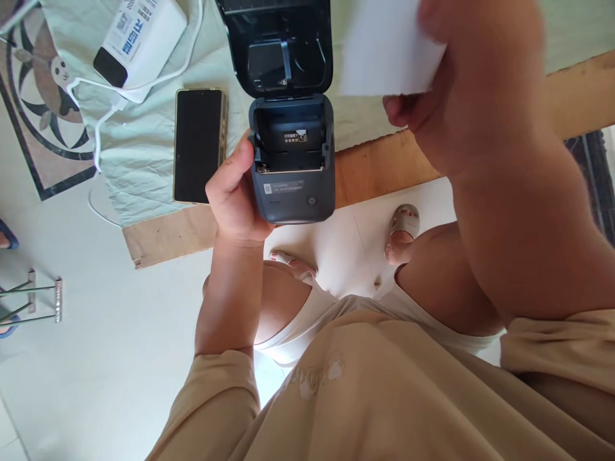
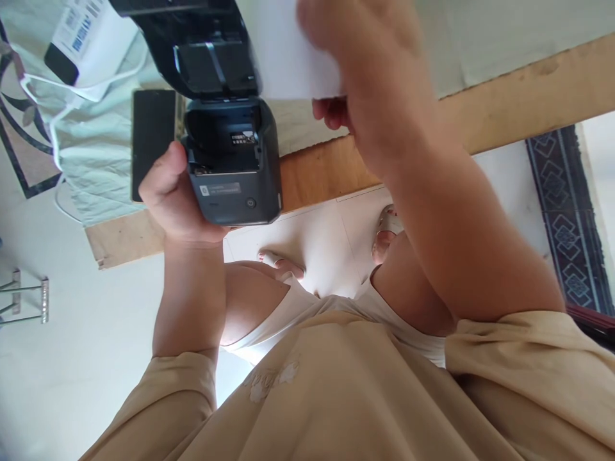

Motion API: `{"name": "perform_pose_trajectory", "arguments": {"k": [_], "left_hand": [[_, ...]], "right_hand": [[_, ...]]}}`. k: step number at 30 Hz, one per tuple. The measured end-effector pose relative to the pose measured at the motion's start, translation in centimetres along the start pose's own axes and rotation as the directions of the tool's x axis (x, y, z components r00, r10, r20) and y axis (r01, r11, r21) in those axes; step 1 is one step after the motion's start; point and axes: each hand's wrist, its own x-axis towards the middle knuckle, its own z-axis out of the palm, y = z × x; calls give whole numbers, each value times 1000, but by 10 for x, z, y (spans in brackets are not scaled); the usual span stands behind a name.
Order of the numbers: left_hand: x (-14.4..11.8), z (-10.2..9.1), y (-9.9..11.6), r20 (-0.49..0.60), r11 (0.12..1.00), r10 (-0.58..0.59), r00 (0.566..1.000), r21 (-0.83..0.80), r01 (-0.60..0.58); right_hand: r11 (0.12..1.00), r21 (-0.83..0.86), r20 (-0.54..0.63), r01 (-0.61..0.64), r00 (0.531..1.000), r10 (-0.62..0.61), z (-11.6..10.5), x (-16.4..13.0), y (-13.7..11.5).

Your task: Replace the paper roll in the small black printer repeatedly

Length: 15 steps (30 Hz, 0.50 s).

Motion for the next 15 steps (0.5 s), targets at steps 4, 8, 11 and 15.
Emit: {"name": "perform_pose_trajectory", "arguments": {"k": [4,8,11,15], "left_hand": [[2,-1,0,41,1000,1,999,10,-1],[2,-1,1,57,995,-11,998,103,5],[2,-1,2,36,987,-14,999,159,8],[0,0,2,26,988,31,999,154,-35]], "right_hand": [[1000,10,-202,24,979,-21,9,-8,7],[993,65,-292,95,954,-72,20,-11,15],[997,-54,-230,45,971,-57,27,-6,19],[983,-184,-126,-21,992,-3,25,-8,10]]}}
